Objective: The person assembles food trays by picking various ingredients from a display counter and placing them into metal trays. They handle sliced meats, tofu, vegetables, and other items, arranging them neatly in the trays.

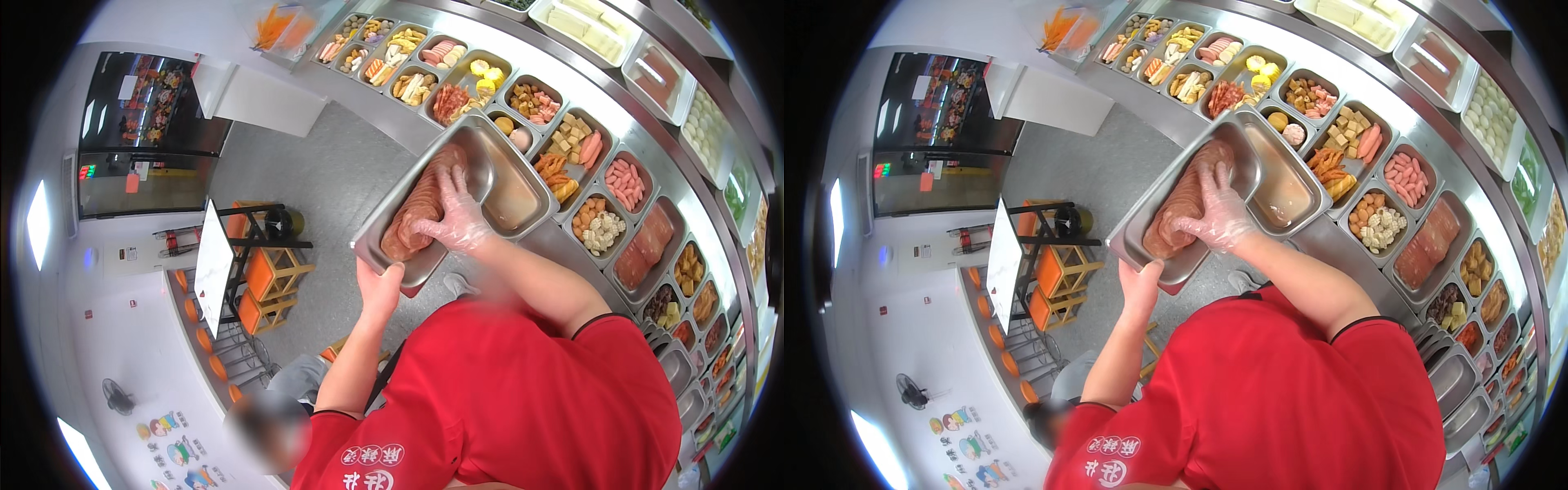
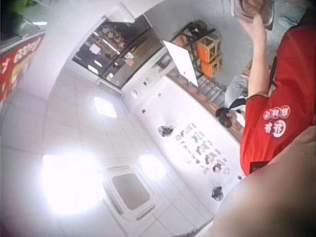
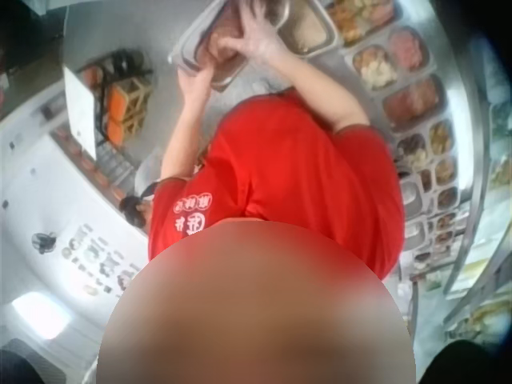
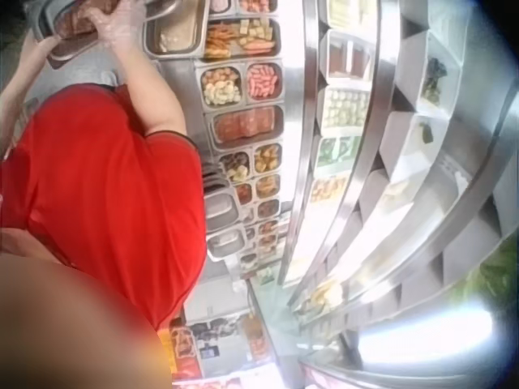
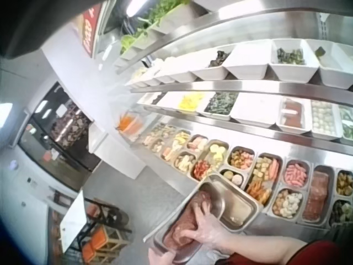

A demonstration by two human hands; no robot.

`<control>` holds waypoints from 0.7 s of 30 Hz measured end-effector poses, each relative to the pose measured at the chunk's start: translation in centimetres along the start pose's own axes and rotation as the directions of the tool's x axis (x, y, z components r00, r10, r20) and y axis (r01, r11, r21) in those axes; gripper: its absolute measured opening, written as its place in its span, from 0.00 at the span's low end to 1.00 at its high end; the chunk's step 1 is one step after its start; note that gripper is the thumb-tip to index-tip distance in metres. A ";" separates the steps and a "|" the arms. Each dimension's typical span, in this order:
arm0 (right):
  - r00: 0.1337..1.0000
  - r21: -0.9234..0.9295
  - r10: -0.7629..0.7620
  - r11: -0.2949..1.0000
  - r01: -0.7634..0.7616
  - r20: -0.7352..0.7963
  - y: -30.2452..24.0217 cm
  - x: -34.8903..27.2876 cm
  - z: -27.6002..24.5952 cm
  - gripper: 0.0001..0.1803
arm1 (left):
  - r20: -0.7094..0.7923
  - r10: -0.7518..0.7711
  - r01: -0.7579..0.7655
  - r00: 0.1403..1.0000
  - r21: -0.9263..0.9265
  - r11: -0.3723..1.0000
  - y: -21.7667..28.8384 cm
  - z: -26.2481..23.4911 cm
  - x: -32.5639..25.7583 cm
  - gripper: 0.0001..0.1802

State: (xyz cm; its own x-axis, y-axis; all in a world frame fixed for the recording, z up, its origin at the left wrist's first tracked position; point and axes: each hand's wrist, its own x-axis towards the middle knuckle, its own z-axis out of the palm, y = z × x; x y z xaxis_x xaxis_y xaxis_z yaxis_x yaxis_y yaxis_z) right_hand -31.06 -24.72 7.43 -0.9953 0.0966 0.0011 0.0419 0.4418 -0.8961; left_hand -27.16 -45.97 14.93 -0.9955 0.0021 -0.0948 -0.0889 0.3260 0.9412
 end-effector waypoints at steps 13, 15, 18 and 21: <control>0.969 -0.577 0.065 0.812 0.087 0.238 -7.3 -11.6 -2.1 0.48 | 0.317 -0.427 0.526 0.847 -0.618 0.584 -10.1 -5.4 -13.8 0.24; 0.980 -0.652 0.036 0.751 0.102 0.195 -8.4 -15.8 -2.0 0.52 | 0.379 -0.411 0.559 0.829 -0.584 0.589 -10.4 -6.5 -16.4 0.27; 0.999 -0.695 0.024 0.719 0.006 0.034 -10.4 -23.3 -2.4 0.47 | 0.473 -0.308 0.554 0.825 -0.576 0.601 -10.6 -7.1 -21.0 0.36; 0.997 -0.732 0.044 0.676 -0.080 -0.068 -11.8 -31.1 -4.2 0.46 | 0.627 -0.199 0.602 0.753 -0.534 0.595 -10.1 -6.8 -25.7 0.40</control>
State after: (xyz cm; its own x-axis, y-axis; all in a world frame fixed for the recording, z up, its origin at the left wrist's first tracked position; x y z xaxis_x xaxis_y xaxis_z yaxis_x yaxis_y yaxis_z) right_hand -0.21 -29.19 19.81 -0.9843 0.1761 -0.0079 0.1712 0.9442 -0.2812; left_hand -0.95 -55.74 10.09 -0.7113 0.5296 -0.4621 -0.6692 -0.3092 0.6757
